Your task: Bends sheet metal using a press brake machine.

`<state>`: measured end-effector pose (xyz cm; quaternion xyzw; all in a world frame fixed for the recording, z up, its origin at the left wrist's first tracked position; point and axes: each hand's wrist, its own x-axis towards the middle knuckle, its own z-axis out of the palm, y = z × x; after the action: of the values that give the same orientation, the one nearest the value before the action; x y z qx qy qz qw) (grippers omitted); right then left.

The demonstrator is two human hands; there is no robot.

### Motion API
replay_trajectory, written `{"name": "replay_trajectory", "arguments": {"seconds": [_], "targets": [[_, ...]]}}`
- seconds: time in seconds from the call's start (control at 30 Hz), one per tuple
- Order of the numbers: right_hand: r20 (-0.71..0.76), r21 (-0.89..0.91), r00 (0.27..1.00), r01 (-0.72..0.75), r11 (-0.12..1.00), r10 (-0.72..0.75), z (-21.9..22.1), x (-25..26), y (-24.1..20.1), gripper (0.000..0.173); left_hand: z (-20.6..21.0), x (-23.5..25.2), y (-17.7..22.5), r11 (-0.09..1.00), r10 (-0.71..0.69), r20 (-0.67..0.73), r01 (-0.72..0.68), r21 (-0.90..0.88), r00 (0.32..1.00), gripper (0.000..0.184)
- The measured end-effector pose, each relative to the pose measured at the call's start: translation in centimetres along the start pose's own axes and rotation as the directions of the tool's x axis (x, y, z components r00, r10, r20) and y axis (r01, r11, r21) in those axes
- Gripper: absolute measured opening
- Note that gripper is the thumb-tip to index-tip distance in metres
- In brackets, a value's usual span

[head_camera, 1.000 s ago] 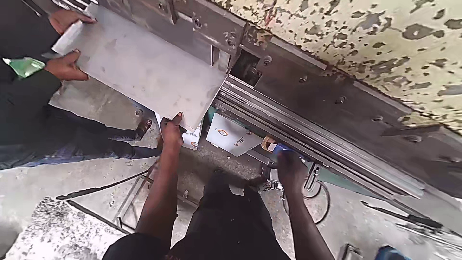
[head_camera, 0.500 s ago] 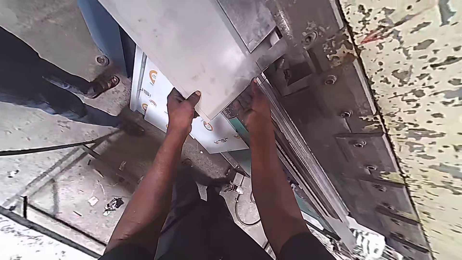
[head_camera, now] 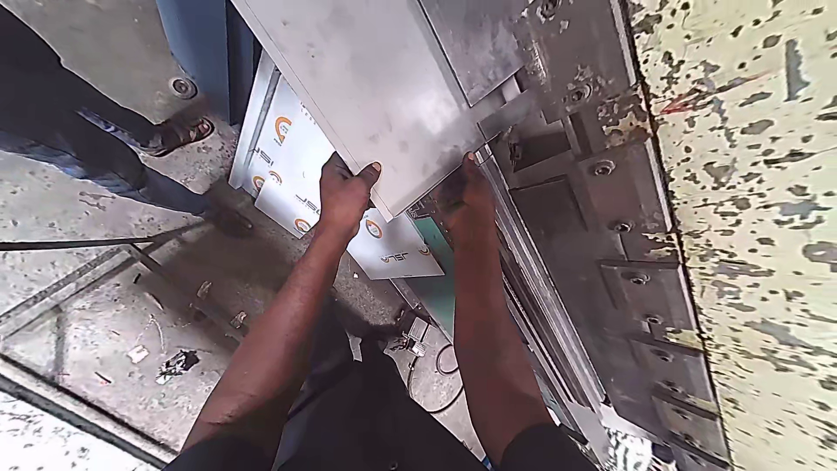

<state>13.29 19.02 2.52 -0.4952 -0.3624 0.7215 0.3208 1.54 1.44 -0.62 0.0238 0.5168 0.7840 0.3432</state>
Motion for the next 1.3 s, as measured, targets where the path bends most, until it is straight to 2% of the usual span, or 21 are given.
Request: {"name": "replay_trajectory", "arguments": {"seconds": [0.6,0.83,1.1,1.3], "targets": [[0.067,0.072,0.998,-0.005,0.997,0.0,-0.3,0.4,-0.2,0.04,0.1,-0.2,0.4,1.0,-0.015,0.002,0.015,-0.001,1.0,0.029],[-0.124,-0.027,0.991,-0.046,0.999,0.042,0.6,-1.1,-0.9,0.04,0.1,-0.2,0.5,0.999,-0.037,-0.001,0.037,0.028,0.999,0.03],[-0.141,-0.003,0.987,-0.074,0.997,0.073,0.4,-0.9,-0.9,0.051,0.3,-0.4,0.9,0.992,-0.038,-0.032,0.041,0.117,0.999,0.029],[-0.174,-0.018,0.981,-0.089,0.996,0.084,0.8,-1.7,-1.4,0.056,0.4,-0.4,1.0,0.995,-0.023,-0.037,0.027,0.097,0.999,0.029]]}}
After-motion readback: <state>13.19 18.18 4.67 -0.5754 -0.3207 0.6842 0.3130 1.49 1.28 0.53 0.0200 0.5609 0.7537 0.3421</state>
